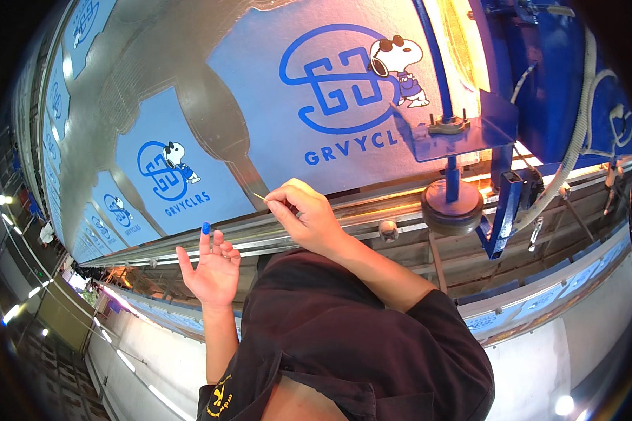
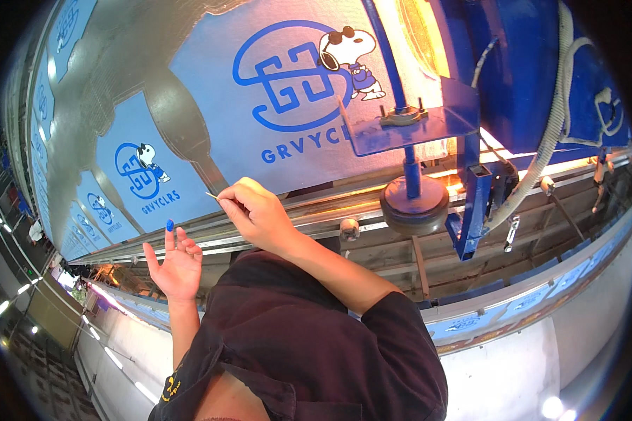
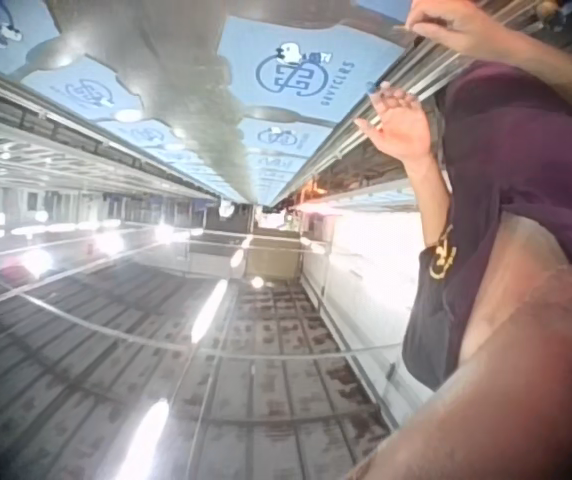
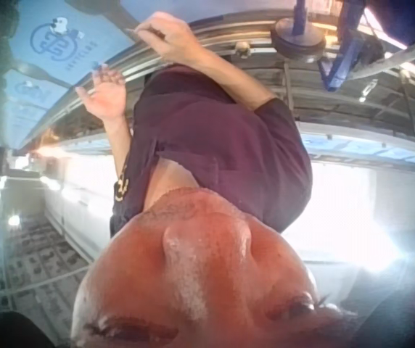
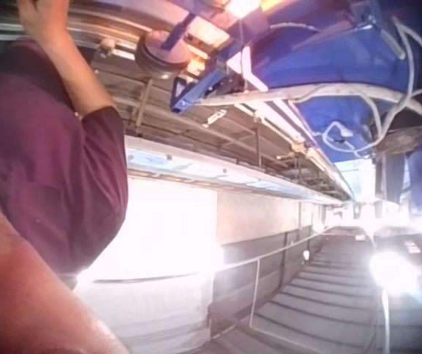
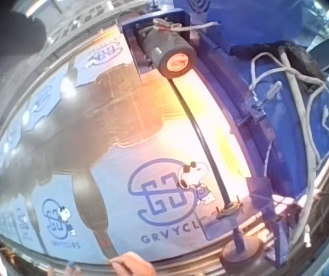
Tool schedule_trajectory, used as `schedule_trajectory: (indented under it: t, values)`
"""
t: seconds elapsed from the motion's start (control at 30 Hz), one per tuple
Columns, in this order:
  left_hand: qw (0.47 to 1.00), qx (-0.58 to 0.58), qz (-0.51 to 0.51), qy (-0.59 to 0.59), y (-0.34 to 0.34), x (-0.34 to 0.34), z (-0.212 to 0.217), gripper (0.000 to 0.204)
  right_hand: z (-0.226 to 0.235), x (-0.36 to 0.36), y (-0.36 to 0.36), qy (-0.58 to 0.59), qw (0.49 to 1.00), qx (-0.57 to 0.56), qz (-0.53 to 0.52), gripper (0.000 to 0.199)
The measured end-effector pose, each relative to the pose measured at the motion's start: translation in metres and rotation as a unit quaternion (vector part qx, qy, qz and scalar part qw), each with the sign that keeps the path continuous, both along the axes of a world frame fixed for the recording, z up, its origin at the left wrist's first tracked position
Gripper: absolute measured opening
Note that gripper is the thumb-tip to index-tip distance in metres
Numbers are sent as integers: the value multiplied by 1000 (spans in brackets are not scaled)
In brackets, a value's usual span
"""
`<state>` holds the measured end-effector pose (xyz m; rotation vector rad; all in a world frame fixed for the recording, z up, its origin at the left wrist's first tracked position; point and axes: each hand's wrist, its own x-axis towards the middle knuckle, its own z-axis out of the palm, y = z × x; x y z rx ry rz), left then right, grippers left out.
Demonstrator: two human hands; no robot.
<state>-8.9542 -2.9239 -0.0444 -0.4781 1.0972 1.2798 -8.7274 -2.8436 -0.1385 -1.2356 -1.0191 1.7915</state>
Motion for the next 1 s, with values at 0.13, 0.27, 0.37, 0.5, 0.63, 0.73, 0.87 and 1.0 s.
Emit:
schedule_trajectory:
  t: [0.13,0.27,0.37,0.5,0.63,0.73,0.87,1.0]
  values:
    - [1000,-12,-10,7,0,6,0,70,-4,6,2,-14,1000,-1,-15,4]
    - [999,-20,-20,18,6,15,1,70,-13,26,19,-56,997,18,-47,3]
    - [999,-19,-33,31,14,11,6,70,-13,41,46,-87,988,18,-130,2]
    - [998,-17,-43,43,19,11,13,69,-32,73,74,-209,936,158,-235,4]
    - [997,-19,-60,46,31,9,5,69,-56,100,105,-245,895,204,-311,7]
    - [996,-23,-68,46,37,9,3,69,-53,113,124,-216,894,166,-356,9]
    - [997,-24,-60,35,42,6,-4,74,-71,134,145,-233,875,209,-368,10]
    - [997,-27,-68,35,43,6,-6,74,-78,147,156,-217,882,222,-355,11]
